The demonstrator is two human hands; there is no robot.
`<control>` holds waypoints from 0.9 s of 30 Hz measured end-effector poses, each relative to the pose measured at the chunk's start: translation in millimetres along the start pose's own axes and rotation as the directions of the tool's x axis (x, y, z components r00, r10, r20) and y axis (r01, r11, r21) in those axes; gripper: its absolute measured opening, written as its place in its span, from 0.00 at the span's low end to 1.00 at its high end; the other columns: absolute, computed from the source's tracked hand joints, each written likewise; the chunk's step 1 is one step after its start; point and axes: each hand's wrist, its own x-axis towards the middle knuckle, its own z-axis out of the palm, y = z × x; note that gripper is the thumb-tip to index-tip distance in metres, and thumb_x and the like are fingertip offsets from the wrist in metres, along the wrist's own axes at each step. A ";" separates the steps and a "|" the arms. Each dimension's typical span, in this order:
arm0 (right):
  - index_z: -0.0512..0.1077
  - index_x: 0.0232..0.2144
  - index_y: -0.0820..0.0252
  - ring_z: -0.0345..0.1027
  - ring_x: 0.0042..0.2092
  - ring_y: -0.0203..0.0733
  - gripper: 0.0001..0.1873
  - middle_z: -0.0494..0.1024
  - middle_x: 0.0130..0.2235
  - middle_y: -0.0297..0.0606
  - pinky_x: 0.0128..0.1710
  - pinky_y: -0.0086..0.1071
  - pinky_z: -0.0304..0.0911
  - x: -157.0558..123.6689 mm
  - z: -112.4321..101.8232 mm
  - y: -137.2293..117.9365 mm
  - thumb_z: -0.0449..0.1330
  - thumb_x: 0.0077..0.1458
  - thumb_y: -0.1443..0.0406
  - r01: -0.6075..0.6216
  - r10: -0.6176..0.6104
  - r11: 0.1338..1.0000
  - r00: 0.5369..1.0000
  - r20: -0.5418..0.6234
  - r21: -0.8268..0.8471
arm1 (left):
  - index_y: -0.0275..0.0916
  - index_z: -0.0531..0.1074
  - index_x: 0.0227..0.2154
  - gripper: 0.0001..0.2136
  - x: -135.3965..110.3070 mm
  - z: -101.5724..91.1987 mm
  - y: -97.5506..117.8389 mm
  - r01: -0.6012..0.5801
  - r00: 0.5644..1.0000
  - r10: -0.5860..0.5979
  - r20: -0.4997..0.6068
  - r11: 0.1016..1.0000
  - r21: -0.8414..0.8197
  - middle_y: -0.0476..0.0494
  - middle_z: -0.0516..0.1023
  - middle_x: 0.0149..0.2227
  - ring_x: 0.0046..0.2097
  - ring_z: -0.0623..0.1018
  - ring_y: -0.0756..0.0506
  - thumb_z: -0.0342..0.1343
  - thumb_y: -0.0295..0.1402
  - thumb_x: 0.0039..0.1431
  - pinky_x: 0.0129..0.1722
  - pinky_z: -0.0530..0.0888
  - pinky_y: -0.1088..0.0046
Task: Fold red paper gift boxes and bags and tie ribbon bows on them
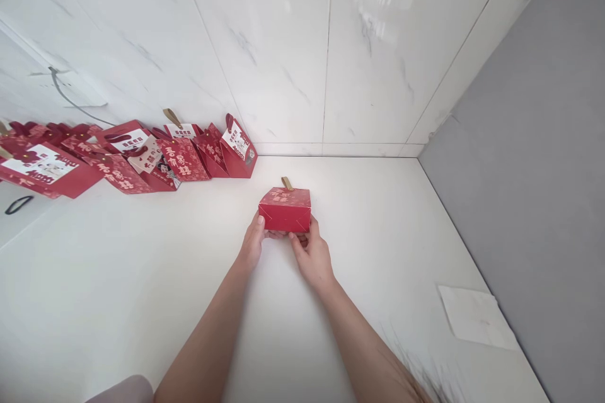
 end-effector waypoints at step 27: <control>0.69 0.36 0.56 0.66 0.55 0.46 0.08 0.66 0.58 0.45 0.47 0.43 0.69 -5.6 1.3 0.5 0.54 0.59 0.73 0.483 -0.529 0.849 0.781 -0.331 -0.217 | 0.46 0.58 0.63 0.31 7.5 -4.3 -7.4 0.002 0.999 -0.008 -0.054 0.994 -0.106 0.38 0.66 0.60 0.57 0.70 0.37 0.48 0.53 0.60 0.51 0.70 0.59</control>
